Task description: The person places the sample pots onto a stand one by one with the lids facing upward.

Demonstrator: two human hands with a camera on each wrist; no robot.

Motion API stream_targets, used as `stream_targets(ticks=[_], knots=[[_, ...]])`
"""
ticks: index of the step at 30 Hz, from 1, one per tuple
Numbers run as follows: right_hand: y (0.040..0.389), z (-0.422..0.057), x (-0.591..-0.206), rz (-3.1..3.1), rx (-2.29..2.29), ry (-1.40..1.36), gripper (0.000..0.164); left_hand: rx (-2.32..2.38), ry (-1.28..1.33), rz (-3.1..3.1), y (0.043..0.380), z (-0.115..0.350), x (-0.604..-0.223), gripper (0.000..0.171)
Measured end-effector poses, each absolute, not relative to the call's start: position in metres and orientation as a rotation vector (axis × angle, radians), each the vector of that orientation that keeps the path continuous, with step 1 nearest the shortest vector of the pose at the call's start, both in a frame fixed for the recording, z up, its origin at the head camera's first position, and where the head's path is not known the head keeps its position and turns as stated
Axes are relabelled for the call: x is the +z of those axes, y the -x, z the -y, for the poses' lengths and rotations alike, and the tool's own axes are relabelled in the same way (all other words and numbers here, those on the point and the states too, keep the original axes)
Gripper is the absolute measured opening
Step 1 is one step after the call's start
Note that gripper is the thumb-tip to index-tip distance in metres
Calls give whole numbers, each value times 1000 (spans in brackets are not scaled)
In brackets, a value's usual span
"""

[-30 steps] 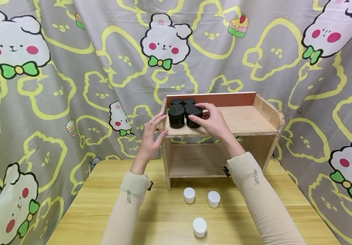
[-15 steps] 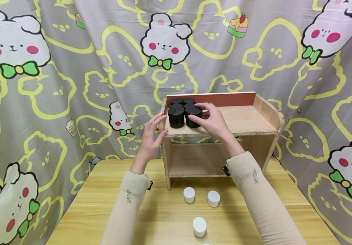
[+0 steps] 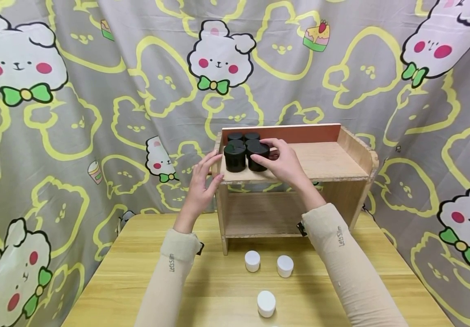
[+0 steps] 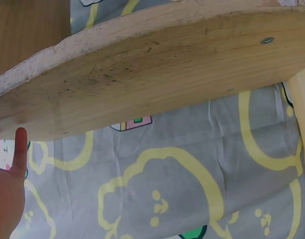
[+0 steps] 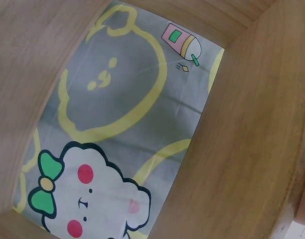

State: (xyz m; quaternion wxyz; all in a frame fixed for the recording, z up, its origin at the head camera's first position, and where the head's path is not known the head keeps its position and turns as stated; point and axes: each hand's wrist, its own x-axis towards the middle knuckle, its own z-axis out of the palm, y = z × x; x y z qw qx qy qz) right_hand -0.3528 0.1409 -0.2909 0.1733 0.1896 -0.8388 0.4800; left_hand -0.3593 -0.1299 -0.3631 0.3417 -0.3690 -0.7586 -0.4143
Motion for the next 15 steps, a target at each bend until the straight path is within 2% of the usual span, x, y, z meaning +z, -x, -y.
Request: stream_targets(ticks=[15], knots=[[352, -141, -291, 2383, 1351, -534, 62, -1059, 955, 1939, 360, 129, -364, 53]])
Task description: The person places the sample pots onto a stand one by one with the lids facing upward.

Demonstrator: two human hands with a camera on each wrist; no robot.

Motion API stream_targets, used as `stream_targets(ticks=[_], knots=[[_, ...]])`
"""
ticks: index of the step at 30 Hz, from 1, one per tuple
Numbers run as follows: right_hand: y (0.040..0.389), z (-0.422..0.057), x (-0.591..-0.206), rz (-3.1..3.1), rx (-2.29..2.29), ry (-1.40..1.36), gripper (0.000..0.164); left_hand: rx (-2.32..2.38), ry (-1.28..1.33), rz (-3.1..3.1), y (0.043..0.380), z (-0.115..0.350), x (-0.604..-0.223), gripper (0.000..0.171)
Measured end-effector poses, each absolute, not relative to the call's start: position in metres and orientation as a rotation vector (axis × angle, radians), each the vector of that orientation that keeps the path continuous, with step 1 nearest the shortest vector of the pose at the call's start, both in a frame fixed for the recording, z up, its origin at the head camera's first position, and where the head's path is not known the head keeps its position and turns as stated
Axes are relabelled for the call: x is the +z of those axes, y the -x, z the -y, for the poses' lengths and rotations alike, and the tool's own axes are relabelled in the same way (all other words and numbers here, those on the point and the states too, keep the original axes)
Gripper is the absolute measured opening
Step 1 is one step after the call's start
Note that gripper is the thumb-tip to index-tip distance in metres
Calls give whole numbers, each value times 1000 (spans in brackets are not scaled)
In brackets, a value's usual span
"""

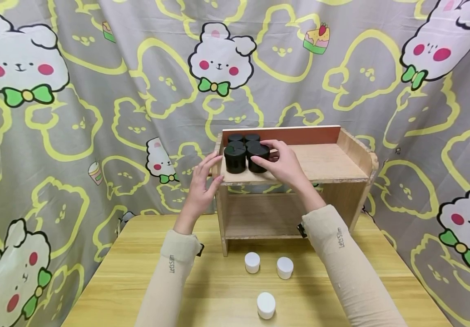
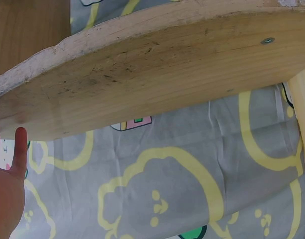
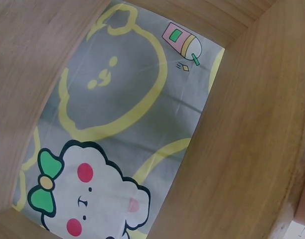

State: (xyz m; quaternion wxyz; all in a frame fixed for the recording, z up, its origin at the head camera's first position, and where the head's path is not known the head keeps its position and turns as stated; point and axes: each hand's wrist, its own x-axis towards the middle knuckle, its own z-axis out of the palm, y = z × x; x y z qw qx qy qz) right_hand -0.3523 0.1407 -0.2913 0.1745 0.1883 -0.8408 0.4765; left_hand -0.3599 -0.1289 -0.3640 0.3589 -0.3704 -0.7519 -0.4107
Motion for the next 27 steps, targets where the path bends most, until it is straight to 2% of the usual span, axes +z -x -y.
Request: stream_targets(ticks=[27], knots=[[350, -145, -294, 2257, 1392, -599, 68, -1074, 951, 1967, 358, 130, -365, 53]])
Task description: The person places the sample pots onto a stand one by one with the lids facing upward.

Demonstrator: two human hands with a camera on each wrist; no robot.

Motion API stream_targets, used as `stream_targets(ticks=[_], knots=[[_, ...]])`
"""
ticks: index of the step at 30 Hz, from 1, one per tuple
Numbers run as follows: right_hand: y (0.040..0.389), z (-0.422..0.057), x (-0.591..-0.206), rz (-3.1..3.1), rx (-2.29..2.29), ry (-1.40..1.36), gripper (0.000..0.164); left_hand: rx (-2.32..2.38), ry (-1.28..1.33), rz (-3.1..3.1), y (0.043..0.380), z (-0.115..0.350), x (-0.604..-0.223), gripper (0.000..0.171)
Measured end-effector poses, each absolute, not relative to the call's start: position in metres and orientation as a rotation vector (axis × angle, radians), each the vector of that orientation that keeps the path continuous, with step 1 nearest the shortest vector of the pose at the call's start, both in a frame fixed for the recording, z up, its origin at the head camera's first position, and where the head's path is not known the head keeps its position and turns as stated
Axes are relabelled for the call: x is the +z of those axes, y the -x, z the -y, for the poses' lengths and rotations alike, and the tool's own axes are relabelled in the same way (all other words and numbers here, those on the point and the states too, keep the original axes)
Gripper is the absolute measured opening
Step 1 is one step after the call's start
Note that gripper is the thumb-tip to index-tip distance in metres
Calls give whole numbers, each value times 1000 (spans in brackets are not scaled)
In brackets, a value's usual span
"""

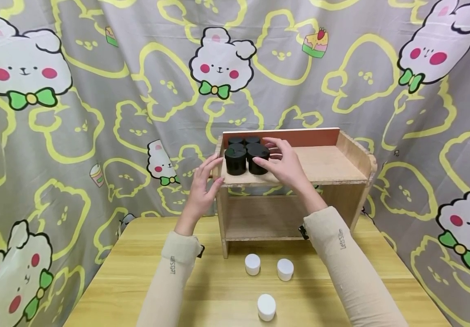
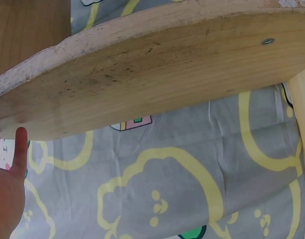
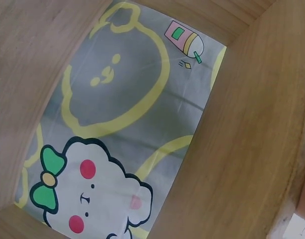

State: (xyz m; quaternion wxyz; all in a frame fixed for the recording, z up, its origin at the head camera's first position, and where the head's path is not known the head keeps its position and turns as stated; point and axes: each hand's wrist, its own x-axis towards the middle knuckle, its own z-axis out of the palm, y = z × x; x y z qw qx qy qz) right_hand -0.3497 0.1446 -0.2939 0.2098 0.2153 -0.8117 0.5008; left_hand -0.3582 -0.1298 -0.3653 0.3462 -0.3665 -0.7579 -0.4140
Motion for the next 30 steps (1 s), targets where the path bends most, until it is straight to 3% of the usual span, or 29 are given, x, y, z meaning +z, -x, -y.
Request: stream_targets(ticks=[9, 17, 30], knots=[[335, -148, -295, 2034, 1367, -645, 57, -1083, 956, 1962, 359, 129, -366, 54], [299, -158, -301, 2037, 1402, -726, 56, -1068, 955, 1959, 360, 129, -363, 53], [248, -182, -355, 2191, 1295, -884, 52, -1083, 956, 1953, 360, 129, -363, 54]])
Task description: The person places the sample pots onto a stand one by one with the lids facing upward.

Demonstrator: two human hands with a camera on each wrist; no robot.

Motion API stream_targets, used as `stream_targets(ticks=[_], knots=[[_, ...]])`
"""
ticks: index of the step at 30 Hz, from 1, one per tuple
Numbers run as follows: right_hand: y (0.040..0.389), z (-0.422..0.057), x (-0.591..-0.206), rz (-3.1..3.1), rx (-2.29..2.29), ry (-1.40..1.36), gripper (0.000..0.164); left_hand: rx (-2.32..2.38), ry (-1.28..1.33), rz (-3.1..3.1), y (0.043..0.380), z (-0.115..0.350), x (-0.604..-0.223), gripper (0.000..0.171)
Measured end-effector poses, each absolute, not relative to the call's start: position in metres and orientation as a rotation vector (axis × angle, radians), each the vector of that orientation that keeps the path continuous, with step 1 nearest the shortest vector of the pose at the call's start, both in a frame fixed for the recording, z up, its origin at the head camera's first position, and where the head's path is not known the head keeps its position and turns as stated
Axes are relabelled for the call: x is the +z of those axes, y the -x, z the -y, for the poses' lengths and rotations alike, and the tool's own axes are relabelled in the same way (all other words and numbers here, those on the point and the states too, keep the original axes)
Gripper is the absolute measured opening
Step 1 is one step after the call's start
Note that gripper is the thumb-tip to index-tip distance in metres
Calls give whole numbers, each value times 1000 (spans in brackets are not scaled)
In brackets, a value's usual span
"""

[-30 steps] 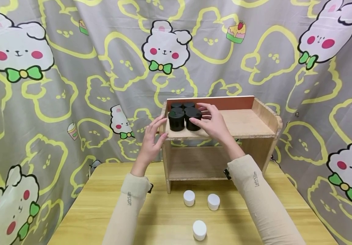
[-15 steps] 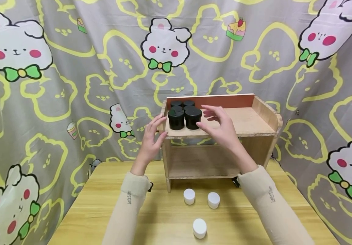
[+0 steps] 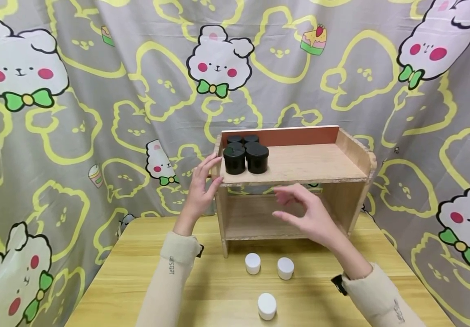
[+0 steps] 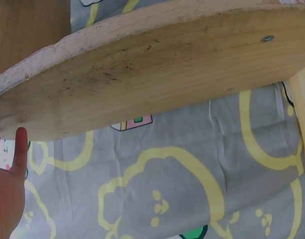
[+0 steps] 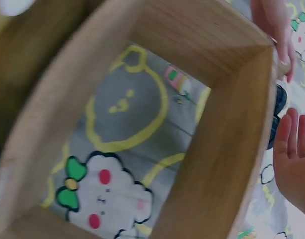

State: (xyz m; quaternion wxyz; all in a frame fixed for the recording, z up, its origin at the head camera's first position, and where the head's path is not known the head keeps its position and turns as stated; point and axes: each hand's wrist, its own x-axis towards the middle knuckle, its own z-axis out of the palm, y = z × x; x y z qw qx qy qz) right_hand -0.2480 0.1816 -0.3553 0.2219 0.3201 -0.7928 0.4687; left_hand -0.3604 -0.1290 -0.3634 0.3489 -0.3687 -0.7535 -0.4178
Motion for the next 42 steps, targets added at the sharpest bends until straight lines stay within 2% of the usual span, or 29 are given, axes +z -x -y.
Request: stream_targets(ticks=[7, 18, 36, 42], knots=[[245, -200, -390, 2274, 1315, -939, 48, -1101, 939, 1939, 360, 129, -362, 54], [241, -229, -469, 2519, 1521, -949, 42, -1096, 955, 1929, 362, 129, -365, 53], [252, -243, -530, 2723, 1776, -935, 67, -1104, 955, 1944, 361, 128, -364, 53], [256, -241, -538, 2803, 1799, -906, 66, -1109, 953, 1934, 362, 127, -364, 53]])
